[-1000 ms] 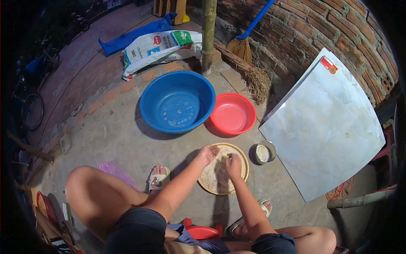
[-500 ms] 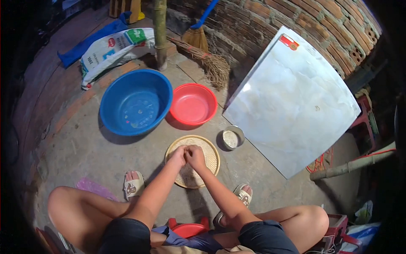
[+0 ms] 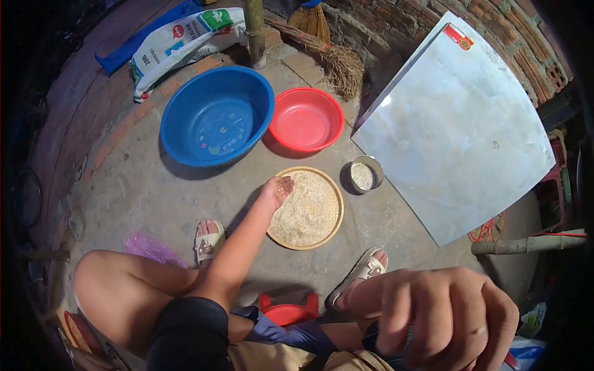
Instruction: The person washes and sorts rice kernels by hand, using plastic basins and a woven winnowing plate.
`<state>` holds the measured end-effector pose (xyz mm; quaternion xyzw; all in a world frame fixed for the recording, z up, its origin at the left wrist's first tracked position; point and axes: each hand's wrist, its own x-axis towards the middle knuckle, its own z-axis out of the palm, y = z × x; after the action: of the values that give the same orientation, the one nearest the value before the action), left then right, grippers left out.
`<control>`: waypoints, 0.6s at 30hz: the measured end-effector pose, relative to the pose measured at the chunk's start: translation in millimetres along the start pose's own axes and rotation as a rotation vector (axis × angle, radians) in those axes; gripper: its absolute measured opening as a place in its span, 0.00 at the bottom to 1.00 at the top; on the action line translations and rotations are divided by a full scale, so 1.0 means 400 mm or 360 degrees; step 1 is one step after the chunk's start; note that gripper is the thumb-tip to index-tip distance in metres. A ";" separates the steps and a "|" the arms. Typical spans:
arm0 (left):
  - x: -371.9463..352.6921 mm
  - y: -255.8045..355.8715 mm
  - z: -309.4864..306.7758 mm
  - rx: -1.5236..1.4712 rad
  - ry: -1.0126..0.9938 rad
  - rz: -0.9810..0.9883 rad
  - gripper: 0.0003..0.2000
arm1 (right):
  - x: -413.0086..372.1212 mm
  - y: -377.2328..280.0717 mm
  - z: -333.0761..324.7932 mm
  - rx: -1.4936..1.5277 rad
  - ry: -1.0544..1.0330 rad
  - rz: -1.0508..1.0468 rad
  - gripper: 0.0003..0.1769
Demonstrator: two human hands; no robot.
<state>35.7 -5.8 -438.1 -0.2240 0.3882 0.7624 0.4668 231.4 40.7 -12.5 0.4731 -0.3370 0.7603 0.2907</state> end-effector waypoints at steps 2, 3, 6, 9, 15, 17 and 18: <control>-0.007 -0.006 0.012 0.0028 0.0019 -0.0005 0.14 | -0.002 -0.004 0.029 -0.0038 0.0264 0.0344 0.07; -0.008 -0.010 0.017 0.0084 0.0004 -0.0004 0.14 | -0.014 0.015 0.042 -0.0023 0.0369 0.0212 0.08; -0.007 -0.017 0.012 0.0132 -0.0012 -0.0028 0.14 | -0.025 0.013 0.065 -0.0138 0.0608 0.0223 0.02; -0.007 -0.018 0.018 0.0127 -0.0029 -0.0046 0.15 | -0.025 0.022 0.039 0.0072 0.0397 0.0125 0.08; 0.007 -0.023 0.015 0.0149 -0.0039 -0.0038 0.15 | -0.039 0.039 0.032 0.0109 0.0399 0.0093 0.13; 0.004 -0.023 0.013 0.0161 -0.0043 -0.0026 0.15 | -0.032 0.037 0.036 -0.0038 0.0445 0.0211 0.13; 0.000 -0.025 0.015 0.0155 -0.0035 -0.0017 0.14 | -0.023 0.035 0.054 -0.0031 0.0447 0.0217 0.13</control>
<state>44.8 1.7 -438.5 -0.1946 0.4186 0.7424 0.4855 235.5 13.9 -17.2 0.3354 -0.3317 0.8337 0.2871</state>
